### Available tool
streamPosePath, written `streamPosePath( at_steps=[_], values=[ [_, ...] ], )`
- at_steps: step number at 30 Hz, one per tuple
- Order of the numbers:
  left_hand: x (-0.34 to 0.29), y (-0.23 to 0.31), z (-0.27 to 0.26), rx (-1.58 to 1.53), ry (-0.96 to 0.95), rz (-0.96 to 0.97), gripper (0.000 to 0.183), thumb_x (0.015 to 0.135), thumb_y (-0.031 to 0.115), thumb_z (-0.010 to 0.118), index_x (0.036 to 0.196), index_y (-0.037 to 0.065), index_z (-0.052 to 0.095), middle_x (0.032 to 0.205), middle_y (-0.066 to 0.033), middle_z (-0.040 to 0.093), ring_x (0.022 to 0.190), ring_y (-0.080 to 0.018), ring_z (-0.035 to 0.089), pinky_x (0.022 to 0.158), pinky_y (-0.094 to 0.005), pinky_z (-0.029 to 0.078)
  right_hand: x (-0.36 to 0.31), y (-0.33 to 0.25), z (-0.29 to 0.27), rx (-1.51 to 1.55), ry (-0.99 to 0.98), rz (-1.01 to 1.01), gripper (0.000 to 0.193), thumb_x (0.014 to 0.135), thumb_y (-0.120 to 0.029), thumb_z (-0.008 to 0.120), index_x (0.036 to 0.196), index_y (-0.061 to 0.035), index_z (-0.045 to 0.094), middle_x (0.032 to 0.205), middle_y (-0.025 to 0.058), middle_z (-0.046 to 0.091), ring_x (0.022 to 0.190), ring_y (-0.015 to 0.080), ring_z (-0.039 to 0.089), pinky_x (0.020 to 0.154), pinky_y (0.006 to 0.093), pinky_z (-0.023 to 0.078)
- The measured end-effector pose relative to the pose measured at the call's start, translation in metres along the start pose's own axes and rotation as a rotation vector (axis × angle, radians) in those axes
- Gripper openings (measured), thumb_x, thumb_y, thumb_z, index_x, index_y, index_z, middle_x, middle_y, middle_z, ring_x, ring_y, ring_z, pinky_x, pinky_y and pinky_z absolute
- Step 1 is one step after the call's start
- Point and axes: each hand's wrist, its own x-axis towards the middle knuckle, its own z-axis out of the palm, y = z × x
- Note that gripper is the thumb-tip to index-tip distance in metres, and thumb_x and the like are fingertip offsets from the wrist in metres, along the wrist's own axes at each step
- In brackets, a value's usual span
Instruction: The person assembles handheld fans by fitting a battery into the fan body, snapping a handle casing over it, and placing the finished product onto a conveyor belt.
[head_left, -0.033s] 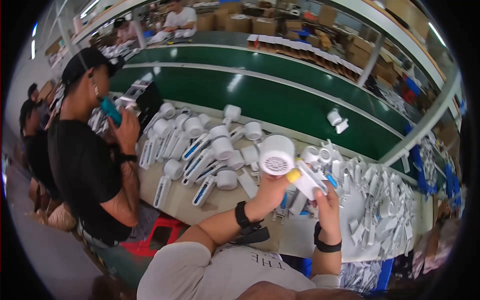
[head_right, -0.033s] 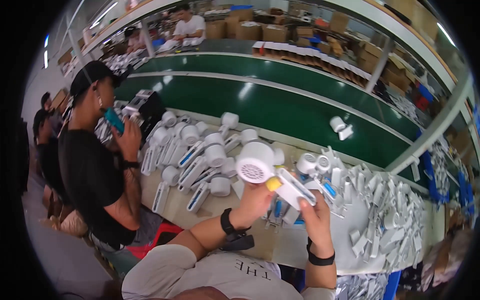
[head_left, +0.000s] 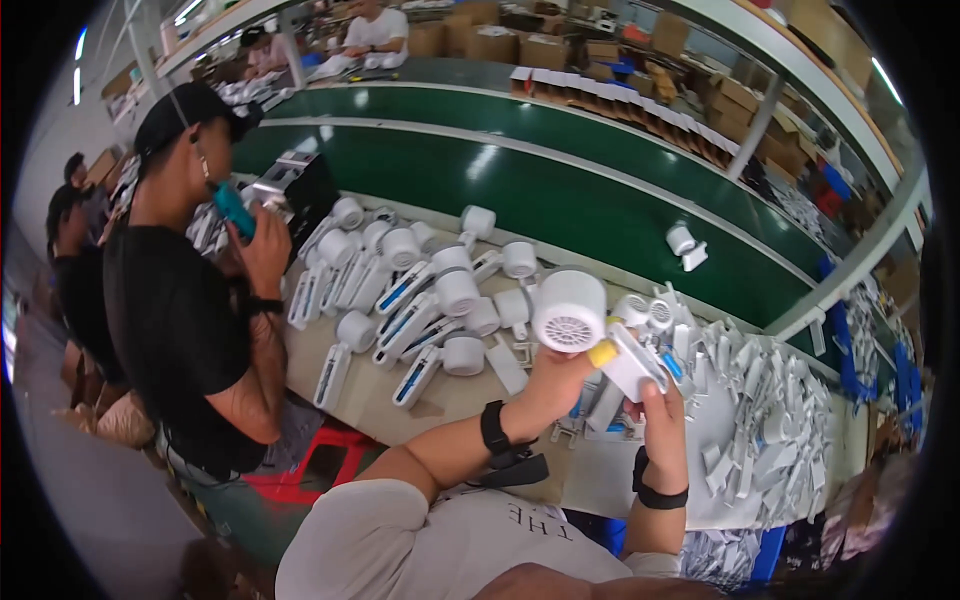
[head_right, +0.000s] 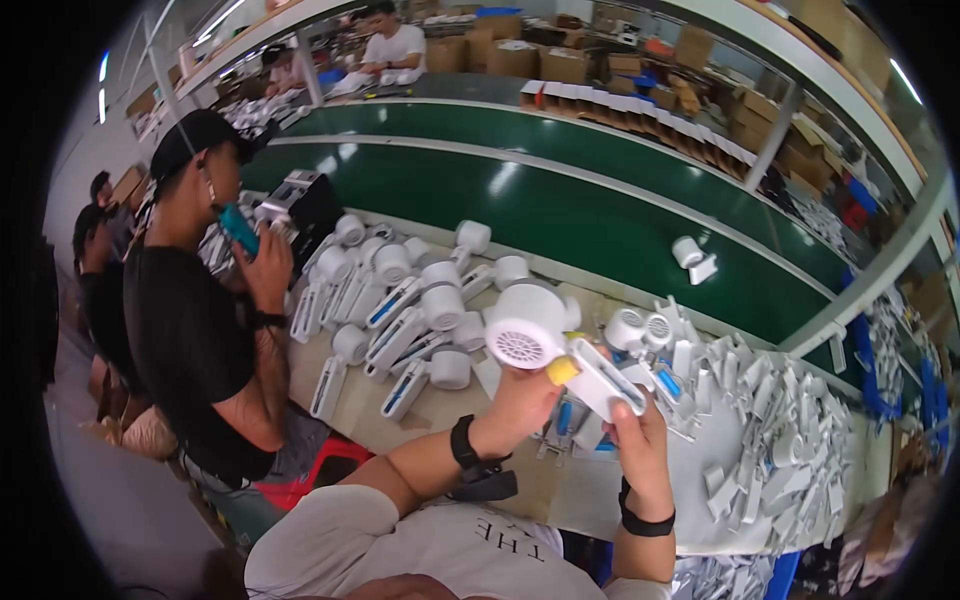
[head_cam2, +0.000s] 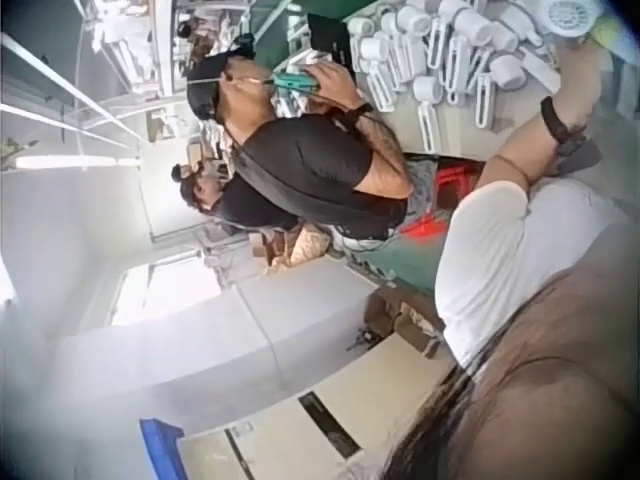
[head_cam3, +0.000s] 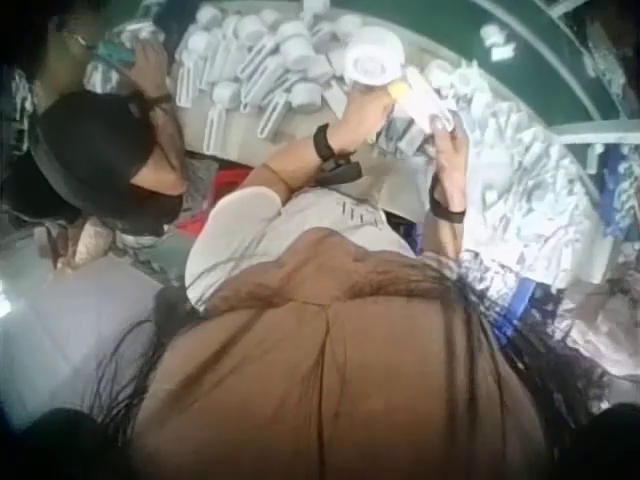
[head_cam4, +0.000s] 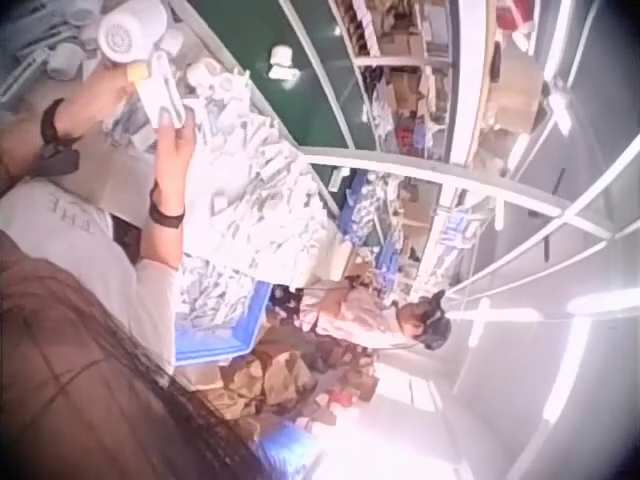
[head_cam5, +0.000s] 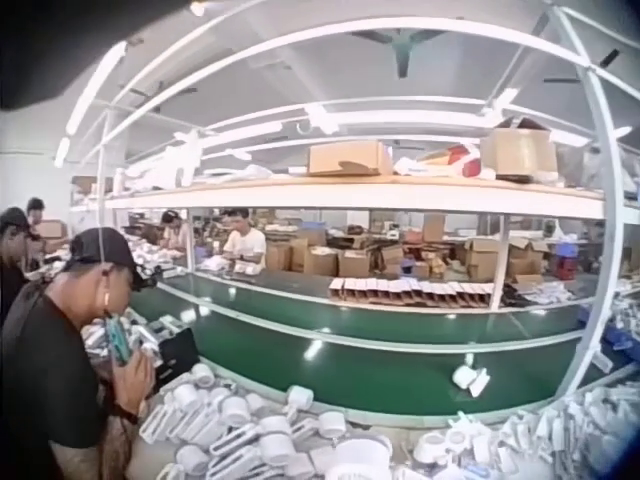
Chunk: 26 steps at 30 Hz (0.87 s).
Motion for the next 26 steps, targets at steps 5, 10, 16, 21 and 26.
streamPosePath(
  at_steps=[5, 10, 16, 21, 26],
  values=[
    [-0.007, 0.029, 0.028, -0.169, -0.110, 0.005, 0.035, 0.082, 0.007, 0.059, 0.114, -0.001, 0.047, 0.106, -0.0141, 0.059, 0.100, -0.0266, 0.057, 0.089, -0.0387, 0.045, 0.000, -0.007, -0.003, -0.430, 0.071, -0.573, 0.049, 0.082, -0.043, 0.054, 0.089, 0.0049, 0.056, 0.066, 0.0033, 0.050, 0.056, 0.0120, 0.045, 0.050, 0.0269, 0.035],
    [-0.006, 0.035, 0.000, -0.149, -0.042, -0.049, 0.033, 0.078, 0.002, 0.064, 0.109, 0.002, 0.053, 0.102, -0.0077, 0.060, 0.095, -0.0156, 0.059, 0.080, -0.0281, 0.048, 0.014, 0.005, 0.018, -0.611, 0.094, -0.842, 0.049, 0.076, -0.045, 0.061, 0.059, -0.0020, 0.045, 0.052, 0.0074, 0.041, 0.045, 0.0222, 0.043, 0.043, 0.0331, 0.032],
    [-0.020, 0.092, -0.048, 0.476, 0.010, 0.063, 0.037, 0.079, 0.000, 0.060, 0.115, 0.002, 0.050, 0.103, -0.0085, 0.061, 0.092, -0.0201, 0.061, 0.080, -0.0315, 0.050, 0.014, 0.005, 0.050, -0.545, -0.432, -0.282, 0.028, 0.078, -0.025, 0.064, 0.093, -0.0018, 0.059, 0.065, 0.0091, 0.056, 0.057, 0.0242, 0.055, 0.054, 0.0316, 0.044],
    [0.011, 0.208, -0.089, 1.738, 0.362, 0.042, 0.025, 0.075, 0.009, 0.058, 0.100, 0.004, 0.055, 0.077, -0.0149, 0.061, 0.067, -0.0248, 0.061, 0.056, -0.0329, 0.045, 0.043, -0.022, 0.023, -0.987, -0.439, -0.341, 0.045, 0.074, -0.019, 0.067, 0.115, -0.0053, 0.053, 0.079, 0.0091, 0.063, 0.070, 0.0221, 0.061, 0.062, 0.0313, 0.048],
    [0.046, 0.216, -0.165, 2.098, 0.396, 0.342, 0.032, 0.076, 0.015, 0.062, 0.103, 0.007, 0.046, 0.086, -0.0222, 0.059, 0.080, -0.0400, 0.058, 0.064, -0.0455, 0.046, 0.123, -0.016, -0.041, -1.094, -0.245, -0.343, 0.050, 0.074, -0.020, 0.068, 0.120, -0.0092, 0.051, 0.082, 0.0122, 0.063, 0.072, 0.0196, 0.061, 0.064, 0.0294, 0.048]
  ],
)
